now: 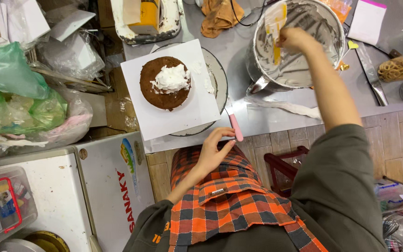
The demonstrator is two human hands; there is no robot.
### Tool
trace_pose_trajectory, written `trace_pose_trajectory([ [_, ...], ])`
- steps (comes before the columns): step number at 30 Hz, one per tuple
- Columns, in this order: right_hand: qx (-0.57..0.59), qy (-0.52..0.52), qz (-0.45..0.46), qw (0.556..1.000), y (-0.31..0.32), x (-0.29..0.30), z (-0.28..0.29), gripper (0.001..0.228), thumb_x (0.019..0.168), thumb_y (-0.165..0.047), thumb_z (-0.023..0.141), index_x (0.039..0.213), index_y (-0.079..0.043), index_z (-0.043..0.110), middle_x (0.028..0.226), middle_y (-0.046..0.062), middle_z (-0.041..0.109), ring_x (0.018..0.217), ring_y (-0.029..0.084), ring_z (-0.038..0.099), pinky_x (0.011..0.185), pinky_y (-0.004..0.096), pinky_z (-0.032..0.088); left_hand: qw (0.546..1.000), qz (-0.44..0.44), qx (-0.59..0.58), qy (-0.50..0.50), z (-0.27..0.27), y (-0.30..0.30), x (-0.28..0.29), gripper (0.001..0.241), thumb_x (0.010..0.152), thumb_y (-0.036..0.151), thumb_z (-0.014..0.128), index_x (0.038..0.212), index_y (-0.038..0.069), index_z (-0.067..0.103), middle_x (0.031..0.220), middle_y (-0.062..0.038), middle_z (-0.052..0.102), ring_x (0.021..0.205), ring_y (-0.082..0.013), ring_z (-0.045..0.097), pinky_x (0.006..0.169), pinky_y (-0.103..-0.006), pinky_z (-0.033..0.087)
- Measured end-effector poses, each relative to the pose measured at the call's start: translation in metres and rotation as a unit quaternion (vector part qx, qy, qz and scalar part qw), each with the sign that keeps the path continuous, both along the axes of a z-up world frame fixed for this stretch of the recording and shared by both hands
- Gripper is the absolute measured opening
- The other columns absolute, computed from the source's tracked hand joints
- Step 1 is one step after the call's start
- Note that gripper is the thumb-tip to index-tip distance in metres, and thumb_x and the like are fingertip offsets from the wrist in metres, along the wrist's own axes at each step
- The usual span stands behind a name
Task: The person assembles a layered cake by spreading white frosting on a cake layer and smoothing it with a spatula. They then place a second chocolate cake layer on top and continue to spread and smooth frosting over the top and sides of the cake.
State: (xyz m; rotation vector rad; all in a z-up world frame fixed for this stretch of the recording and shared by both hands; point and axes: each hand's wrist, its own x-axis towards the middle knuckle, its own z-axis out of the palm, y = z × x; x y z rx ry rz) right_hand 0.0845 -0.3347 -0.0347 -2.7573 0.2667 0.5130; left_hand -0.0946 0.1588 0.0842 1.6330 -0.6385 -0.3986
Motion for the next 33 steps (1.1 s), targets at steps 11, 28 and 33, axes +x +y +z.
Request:
trace_pose_trajectory([
  [11, -0.177, -0.245, 0.103, 0.948, 0.061, -0.147, 0.274, 0.036, 0.092, -0.032, 0.079, 0.114, -0.003, 0.074, 0.096, 0.016, 0.071, 0.088, 0.034, 0.068, 0.075, 0.045, 0.054, 0.997, -0.058, 0.039, 0.042, -0.013, -0.007, 0.014, 0.022, 0.095, 0.013, 0.07, 0.115, 0.003, 0.068, 0.113, -0.009, 0.071, 0.107, -0.0205, 0.071, 0.096, -0.0327, 0.055],
  [28, 0.18, -0.433, -0.35, 0.811, 0.0, -0.181, -0.083, 0.041, 0.101, -0.018, 0.071, 0.139, -0.002, 0.064, 0.136, 0.016, 0.067, 0.126, 0.031, 0.061, 0.11, 0.04, 0.048, 0.96, -0.268, 0.086, -0.011, -0.087, -0.183, 0.064, 0.077, 0.093, 0.048, 0.069, 0.156, 0.013, 0.04, 0.155, -0.016, 0.051, 0.142, -0.033, 0.052, 0.12, -0.0454, 0.043],
  [33, 0.348, -0.447, -0.395, 0.723, -0.017, -0.211, -0.043, 0.032, 0.094, -0.005, 0.073, 0.124, 0.002, 0.07, 0.107, 0.006, 0.071, 0.091, 0.015, 0.064, 0.078, 0.029, 0.051, 0.968, -0.223, 0.107, -0.035, -0.103, -0.183, 0.079, 0.08, 0.096, 0.048, 0.067, 0.161, 0.013, 0.035, 0.165, -0.019, 0.04, 0.155, -0.039, 0.032, 0.125, -0.046, 0.032],
])
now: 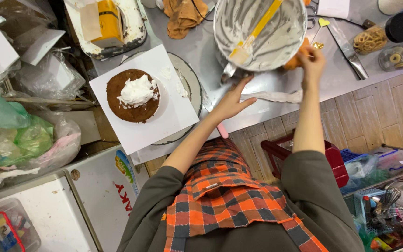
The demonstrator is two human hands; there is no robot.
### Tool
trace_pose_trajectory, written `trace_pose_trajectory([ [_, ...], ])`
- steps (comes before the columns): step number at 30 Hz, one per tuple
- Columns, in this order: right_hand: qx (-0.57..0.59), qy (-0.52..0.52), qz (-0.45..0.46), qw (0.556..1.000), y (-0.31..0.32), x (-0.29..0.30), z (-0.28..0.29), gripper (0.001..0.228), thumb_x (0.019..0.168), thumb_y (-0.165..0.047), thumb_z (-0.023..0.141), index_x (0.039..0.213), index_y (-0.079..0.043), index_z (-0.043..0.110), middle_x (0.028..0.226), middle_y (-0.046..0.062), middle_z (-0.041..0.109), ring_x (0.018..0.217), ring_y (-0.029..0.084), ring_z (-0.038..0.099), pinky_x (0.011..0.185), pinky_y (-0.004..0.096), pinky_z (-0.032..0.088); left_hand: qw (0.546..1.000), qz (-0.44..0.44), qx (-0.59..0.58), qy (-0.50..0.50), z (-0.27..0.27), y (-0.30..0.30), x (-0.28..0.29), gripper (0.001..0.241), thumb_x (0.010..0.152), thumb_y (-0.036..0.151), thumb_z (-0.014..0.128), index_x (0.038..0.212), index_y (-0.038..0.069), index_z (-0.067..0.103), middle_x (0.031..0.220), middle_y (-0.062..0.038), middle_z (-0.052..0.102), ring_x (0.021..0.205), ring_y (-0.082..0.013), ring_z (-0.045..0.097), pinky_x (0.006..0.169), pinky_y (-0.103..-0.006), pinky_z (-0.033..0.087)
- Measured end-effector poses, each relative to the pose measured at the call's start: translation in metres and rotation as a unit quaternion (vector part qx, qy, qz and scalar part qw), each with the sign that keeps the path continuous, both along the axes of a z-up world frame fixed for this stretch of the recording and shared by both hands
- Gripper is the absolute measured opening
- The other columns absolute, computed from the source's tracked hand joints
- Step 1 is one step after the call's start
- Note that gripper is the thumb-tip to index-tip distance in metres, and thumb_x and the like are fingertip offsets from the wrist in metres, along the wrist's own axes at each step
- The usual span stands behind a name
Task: The person assembles a layered cake by spreading white frosting on a cake layer and smoothing it with a spatula. They then place a second chocolate cake layer on top and continue to spread and smooth frosting over the top and sides of the cake.
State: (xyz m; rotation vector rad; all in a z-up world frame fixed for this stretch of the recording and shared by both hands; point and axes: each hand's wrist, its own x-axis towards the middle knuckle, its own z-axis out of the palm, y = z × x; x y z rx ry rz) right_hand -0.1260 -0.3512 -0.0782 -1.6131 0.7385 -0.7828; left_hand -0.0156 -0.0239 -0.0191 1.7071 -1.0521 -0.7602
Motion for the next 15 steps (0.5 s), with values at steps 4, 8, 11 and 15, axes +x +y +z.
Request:
trace_pose_trajectory([
  [4, 0.166, -0.206, 0.119, 0.957, 0.055, -0.076, 0.073, 0.051, 0.105, -0.023, 0.069, 0.147, 0.003, 0.057, 0.116, 0.007, 0.068, 0.098, 0.016, 0.066, 0.085, 0.028, 0.054, 0.995, 0.03, -0.067, 0.062, -0.003, -0.012, -0.021, 0.094, 0.096, 0.05, 0.07, 0.165, 0.011, 0.021, 0.171, -0.02, 0.024, 0.161, -0.0358, 0.02, 0.129, -0.0458, 0.022],
  [8, 0.394, -0.266, 0.174, 0.863, 0.171, -0.117, 0.118, 0.061, 0.115, -0.051, 0.048, 0.151, -0.002, 0.046, 0.145, 0.014, 0.054, 0.133, 0.028, 0.054, 0.111, 0.042, 0.046, 0.88, -0.114, -0.241, 0.394, 0.028, -0.029, -0.075, 0.102, 0.098, 0.057, 0.066, 0.171, 0.01, 0.014, 0.178, -0.013, 0.021, 0.164, -0.0247, 0.025, 0.136, -0.0401, 0.019],
  [11, 0.275, -0.308, 0.092, 0.906, 0.247, -0.099, 0.13, 0.06, 0.11, -0.04, 0.048, 0.157, -0.008, 0.032, 0.166, 0.014, 0.037, 0.154, 0.027, 0.039, 0.131, 0.042, 0.032, 0.864, 0.065, -0.333, 0.372, 0.069, -0.019, -0.13, 0.087, 0.098, 0.036, 0.077, 0.163, 0.004, 0.029, 0.161, -0.013, 0.04, 0.154, -0.0215, 0.036, 0.13, -0.0371, 0.029],
  [15, 0.237, -0.266, 0.141, 0.924, 0.282, -0.065, 0.157, 0.061, 0.114, -0.032, 0.048, 0.165, -0.005, 0.028, 0.171, 0.016, 0.027, 0.157, 0.027, 0.032, 0.134, 0.042, 0.027, 0.852, 0.193, -0.292, 0.39, 0.082, -0.007, -0.112, 0.054, 0.104, 0.023, 0.069, 0.148, -0.001, 0.049, 0.147, -0.013, 0.057, 0.135, -0.0204, 0.056, 0.115, -0.0338, 0.047],
])
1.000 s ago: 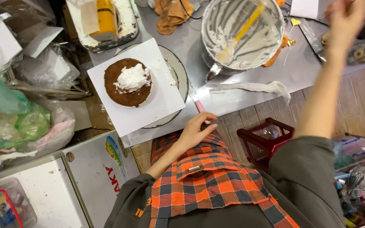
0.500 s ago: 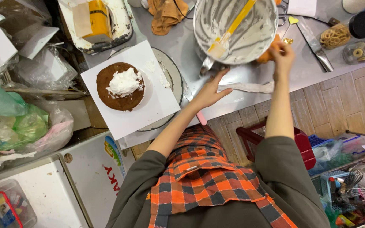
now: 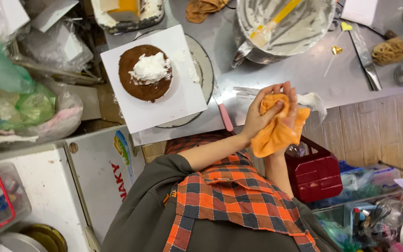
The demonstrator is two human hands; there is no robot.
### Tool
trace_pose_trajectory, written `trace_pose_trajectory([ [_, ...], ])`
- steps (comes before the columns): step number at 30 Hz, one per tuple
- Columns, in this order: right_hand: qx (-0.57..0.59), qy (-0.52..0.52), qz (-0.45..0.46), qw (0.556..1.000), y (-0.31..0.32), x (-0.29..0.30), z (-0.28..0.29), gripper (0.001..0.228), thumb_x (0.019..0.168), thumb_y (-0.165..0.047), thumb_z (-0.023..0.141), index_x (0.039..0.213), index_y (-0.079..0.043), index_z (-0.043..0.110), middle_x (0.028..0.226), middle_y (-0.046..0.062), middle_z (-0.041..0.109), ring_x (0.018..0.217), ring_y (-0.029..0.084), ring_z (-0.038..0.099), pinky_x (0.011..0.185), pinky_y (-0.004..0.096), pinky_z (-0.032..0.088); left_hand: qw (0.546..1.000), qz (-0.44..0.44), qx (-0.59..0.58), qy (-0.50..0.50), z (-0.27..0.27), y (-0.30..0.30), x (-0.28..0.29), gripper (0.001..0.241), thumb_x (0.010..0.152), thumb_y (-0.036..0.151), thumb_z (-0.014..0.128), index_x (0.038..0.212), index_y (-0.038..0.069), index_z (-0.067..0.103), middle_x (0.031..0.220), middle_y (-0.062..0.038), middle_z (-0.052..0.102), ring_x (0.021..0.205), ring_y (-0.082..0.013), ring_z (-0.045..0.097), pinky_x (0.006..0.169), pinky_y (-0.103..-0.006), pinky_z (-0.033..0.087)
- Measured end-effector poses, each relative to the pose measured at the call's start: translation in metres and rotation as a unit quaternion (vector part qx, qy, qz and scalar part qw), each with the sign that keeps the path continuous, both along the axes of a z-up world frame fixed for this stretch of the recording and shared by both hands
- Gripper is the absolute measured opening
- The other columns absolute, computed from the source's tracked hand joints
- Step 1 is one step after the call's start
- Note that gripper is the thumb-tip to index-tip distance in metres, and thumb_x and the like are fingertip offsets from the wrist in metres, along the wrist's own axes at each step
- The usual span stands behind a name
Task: The person assembles a layered cake by spreading white frosting on a cake layer and smoothing it with a spatula. They then place a second chocolate cake layer on top and continue to spread and smooth frosting over the top and sides of the cake.
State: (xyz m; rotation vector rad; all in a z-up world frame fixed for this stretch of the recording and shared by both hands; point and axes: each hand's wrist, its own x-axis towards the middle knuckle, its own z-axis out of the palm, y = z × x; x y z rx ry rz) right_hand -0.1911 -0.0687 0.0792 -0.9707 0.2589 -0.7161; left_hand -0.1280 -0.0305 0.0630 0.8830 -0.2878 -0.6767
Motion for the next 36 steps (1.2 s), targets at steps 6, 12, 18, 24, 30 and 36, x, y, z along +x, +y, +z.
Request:
trace_pose_trajectory([
  [6, -0.301, 0.209, 0.077, 0.927, 0.016, 0.001, 0.031, 0.063, 0.115, -0.022, 0.047, 0.167, 0.0, 0.019, 0.175, 0.022, 0.018, 0.162, 0.032, 0.02, 0.132, 0.043, 0.021, 0.984, -0.03, -0.081, 0.152, -0.023, 0.02, 0.023, 0.044, 0.104, 0.031, 0.065, 0.137, 0.005, 0.055, 0.127, -0.012, 0.069, 0.116, -0.0187, 0.069, 0.1, -0.0323, 0.056],
  [12, -0.201, 0.374, 0.107, 0.899, -0.004, 0.012, -0.031, 0.04, 0.106, -0.02, 0.06, 0.139, 0.003, 0.057, 0.119, 0.015, 0.072, 0.099, 0.029, 0.072, 0.089, 0.041, 0.06, 0.96, -0.058, 0.219, -0.163, -0.083, 0.111, 0.07, 0.044, 0.102, 0.038, 0.068, 0.126, 0.002, 0.065, 0.112, -0.016, 0.075, 0.103, -0.0249, 0.072, 0.09, -0.0363, 0.057],
  [18, -0.557, 0.387, 0.162, 0.717, 0.027, 0.078, -0.128, 0.059, 0.086, -0.022, 0.077, 0.137, -0.005, 0.054, 0.108, 0.022, 0.069, 0.096, 0.04, 0.068, 0.079, 0.047, 0.054, 0.883, -0.1, 0.381, -0.256, -0.112, 0.17, 0.055, 0.052, 0.098, 0.041, 0.061, 0.138, 0.007, 0.058, 0.114, -0.019, 0.073, 0.103, -0.0328, 0.072, 0.088, -0.0394, 0.056],
  [24, -0.567, 0.361, 0.191, 0.716, 0.018, 0.088, -0.141, 0.082, 0.082, -0.006, 0.064, 0.159, -0.009, 0.037, 0.122, 0.026, 0.063, 0.097, 0.043, 0.066, 0.081, 0.048, 0.053, 0.863, -0.155, 0.405, -0.257, -0.172, 0.179, 0.062, 0.061, 0.1, 0.046, 0.064, 0.143, 0.006, 0.052, 0.127, -0.019, 0.071, 0.114, -0.0314, 0.072, 0.097, -0.0401, 0.056],
  [30, -0.551, 0.503, 0.176, 0.642, -0.004, 0.01, -0.031, 0.068, 0.092, -0.011, 0.065, 0.158, -0.018, 0.048, 0.096, 0.017, 0.065, 0.083, 0.026, 0.065, 0.078, 0.041, 0.054, 0.806, -0.163, 0.414, -0.39, -0.124, 0.223, 0.06, 0.08, 0.09, 0.047, 0.078, 0.145, -0.002, 0.046, 0.141, -0.031, 0.053, 0.131, -0.0454, 0.05, 0.103, -0.0506, 0.04],
  [36, -0.561, 0.477, 0.156, 0.659, 0.073, -0.048, 0.048, 0.05, 0.095, -0.023, 0.068, 0.145, -0.02, 0.06, 0.09, 0.011, 0.064, 0.072, 0.028, 0.066, 0.069, 0.041, 0.055, 0.835, -0.184, 0.348, -0.385, -0.034, 0.283, 0.049, 0.052, 0.1, 0.042, 0.064, 0.143, 0.014, 0.059, 0.155, -0.008, 0.055, 0.149, -0.03, 0.05, 0.125, -0.0436, 0.041],
])
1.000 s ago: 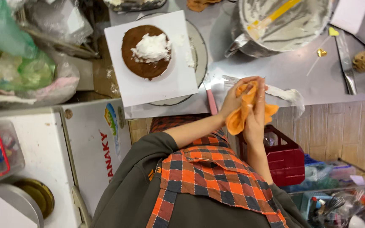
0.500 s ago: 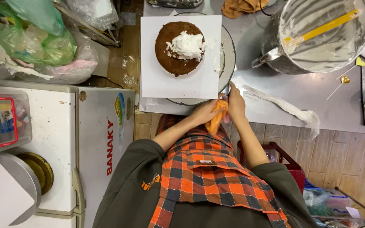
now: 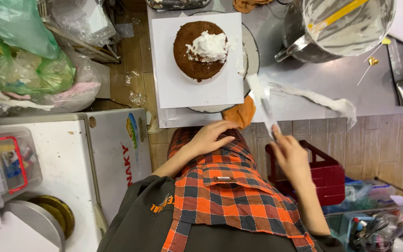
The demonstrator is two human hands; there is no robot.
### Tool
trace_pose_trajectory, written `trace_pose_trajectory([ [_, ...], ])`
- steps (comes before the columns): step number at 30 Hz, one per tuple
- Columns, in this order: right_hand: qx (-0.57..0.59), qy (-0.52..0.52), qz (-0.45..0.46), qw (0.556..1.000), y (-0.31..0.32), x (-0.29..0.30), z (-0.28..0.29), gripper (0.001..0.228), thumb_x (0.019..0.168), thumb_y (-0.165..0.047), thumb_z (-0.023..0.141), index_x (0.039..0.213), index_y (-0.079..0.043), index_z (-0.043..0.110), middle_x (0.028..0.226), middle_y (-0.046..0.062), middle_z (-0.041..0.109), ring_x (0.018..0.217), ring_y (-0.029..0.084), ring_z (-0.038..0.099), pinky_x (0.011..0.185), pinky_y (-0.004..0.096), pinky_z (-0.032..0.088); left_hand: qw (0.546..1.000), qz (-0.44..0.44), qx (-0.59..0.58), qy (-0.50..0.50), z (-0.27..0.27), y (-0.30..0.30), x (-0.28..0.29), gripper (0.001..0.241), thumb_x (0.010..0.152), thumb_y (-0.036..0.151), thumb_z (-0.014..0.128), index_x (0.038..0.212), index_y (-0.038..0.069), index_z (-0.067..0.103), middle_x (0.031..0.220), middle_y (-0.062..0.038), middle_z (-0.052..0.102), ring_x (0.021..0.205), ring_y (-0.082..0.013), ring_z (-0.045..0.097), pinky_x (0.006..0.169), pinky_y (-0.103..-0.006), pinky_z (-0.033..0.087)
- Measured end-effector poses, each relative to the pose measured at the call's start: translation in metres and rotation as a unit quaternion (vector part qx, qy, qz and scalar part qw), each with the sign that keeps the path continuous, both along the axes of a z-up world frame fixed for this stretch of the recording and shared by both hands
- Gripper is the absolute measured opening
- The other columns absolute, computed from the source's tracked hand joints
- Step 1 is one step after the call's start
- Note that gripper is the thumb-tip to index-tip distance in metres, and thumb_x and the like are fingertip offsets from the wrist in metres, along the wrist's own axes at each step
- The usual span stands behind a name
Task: The person assembles a layered cake by spreading white frosting on a cake layer and smoothing it with a spatula. They then place a second chocolate cake layer on top and continue to spread and smooth frosting over the top and sides of the cake.
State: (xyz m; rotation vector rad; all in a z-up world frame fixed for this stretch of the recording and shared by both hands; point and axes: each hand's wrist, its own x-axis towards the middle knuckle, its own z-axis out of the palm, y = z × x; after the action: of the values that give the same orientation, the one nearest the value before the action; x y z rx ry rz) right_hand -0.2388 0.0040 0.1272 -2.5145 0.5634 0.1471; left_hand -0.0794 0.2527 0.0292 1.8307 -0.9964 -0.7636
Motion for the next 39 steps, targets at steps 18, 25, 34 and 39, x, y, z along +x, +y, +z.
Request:
trace_pose_trajectory([
  [18, -0.099, -0.002, -0.013, 0.995, 0.072, 0.076, -0.032, 0.048, 0.099, -0.026, 0.064, 0.147, -0.023, 0.059, 0.089, 0.016, 0.065, 0.073, 0.04, 0.069, 0.067, 0.051, 0.055, 0.944, -0.027, 0.005, -0.329, -0.006, 0.018, 0.014, 0.074, 0.081, 0.037, 0.08, 0.138, -0.004, 0.057, 0.165, -0.034, 0.018, 0.156, -0.045, 0.017, 0.128, -0.0529, 0.02],
  [25, -0.101, -0.058, -0.003, 0.993, 0.056, 0.122, -0.05, 0.049, 0.098, -0.026, 0.066, 0.146, -0.022, 0.06, 0.086, 0.019, 0.064, 0.073, 0.042, 0.067, 0.066, 0.051, 0.053, 0.949, -0.014, -0.009, -0.315, -0.008, 0.032, 0.018, 0.07, 0.08, 0.034, 0.08, 0.136, -0.003, 0.06, 0.166, -0.03, 0.02, 0.156, -0.0424, 0.019, 0.127, -0.0528, 0.022],
  [34, -0.024, -0.181, -0.043, 0.982, 0.007, 0.16, -0.041, 0.063, 0.1, -0.018, 0.072, 0.157, -0.014, 0.045, 0.102, 0.012, 0.071, 0.075, 0.021, 0.067, 0.067, 0.037, 0.056, 0.942, 0.001, 0.034, -0.333, -0.037, 0.057, 0.028, 0.068, 0.093, 0.029, 0.07, 0.15, 0.0, 0.049, 0.17, -0.02, 0.018, 0.158, -0.0378, 0.02, 0.129, -0.053, 0.018],
  [39, 0.185, -0.22, -0.076, 0.955, -0.021, 0.088, -0.005, 0.06, 0.104, -0.006, 0.07, 0.157, -0.009, 0.043, 0.107, 0.009, 0.07, 0.082, 0.013, 0.071, 0.066, 0.024, 0.059, 0.957, 0.101, 0.018, -0.27, -0.039, 0.084, 0.044, 0.059, 0.1, 0.025, 0.066, 0.151, 0.005, 0.048, 0.143, -0.005, 0.056, 0.156, -0.0338, 0.03, 0.129, -0.0573, 0.022],
])
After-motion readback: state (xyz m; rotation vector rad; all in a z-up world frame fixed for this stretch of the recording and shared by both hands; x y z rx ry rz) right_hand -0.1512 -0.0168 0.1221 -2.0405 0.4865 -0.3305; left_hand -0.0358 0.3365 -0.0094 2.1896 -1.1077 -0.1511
